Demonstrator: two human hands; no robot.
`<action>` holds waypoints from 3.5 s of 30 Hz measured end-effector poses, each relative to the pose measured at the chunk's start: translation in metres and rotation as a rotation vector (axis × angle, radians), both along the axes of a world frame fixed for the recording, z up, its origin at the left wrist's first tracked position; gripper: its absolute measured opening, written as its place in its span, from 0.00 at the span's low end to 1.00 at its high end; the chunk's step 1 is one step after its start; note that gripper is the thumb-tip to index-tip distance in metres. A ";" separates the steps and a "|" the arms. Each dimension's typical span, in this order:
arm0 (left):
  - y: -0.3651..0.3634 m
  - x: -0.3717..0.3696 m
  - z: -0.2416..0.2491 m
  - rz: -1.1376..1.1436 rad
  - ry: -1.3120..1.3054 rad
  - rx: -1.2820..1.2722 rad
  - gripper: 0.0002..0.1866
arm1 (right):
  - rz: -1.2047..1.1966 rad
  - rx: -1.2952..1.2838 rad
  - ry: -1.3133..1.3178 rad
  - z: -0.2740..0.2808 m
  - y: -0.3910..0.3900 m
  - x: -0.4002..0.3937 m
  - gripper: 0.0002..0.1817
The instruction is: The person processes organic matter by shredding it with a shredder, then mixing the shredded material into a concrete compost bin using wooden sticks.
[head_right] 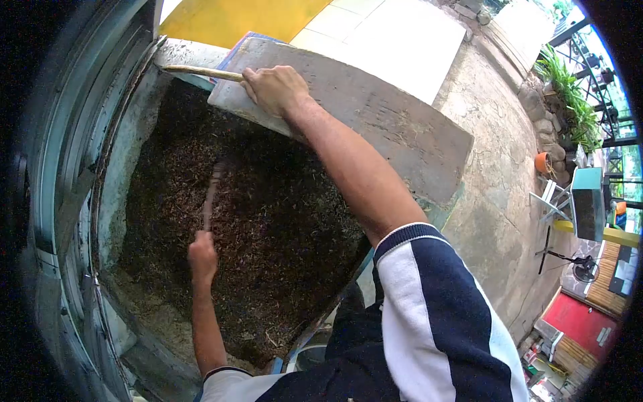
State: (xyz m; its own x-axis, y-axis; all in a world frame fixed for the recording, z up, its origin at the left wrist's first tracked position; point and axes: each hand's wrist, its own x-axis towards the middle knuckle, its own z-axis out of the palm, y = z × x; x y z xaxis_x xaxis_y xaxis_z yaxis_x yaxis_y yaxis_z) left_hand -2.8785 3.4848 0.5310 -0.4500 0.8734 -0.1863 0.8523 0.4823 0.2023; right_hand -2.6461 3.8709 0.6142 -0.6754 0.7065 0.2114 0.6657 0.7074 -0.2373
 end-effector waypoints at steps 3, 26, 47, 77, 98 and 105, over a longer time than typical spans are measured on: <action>-0.009 -0.068 0.010 0.257 0.096 0.064 0.18 | 0.007 0.007 0.003 0.001 0.004 -0.001 0.21; 0.144 0.086 -0.090 -0.053 0.086 0.179 0.18 | 0.011 0.083 0.106 -0.004 0.011 -0.005 0.20; -0.102 -0.253 -0.121 0.493 0.334 -0.083 0.22 | -0.025 0.082 -0.005 0.004 0.008 -0.002 0.25; -0.180 -0.145 -0.070 0.721 0.426 -0.078 0.16 | 0.025 0.088 0.119 0.031 -0.005 0.013 0.18; -0.029 0.070 -0.100 0.208 0.119 0.008 0.13 | 0.007 0.152 0.177 0.024 -0.006 0.010 0.20; -0.035 0.180 -0.056 0.341 -0.113 0.070 0.17 | 0.032 0.179 0.234 0.024 -0.006 0.012 0.19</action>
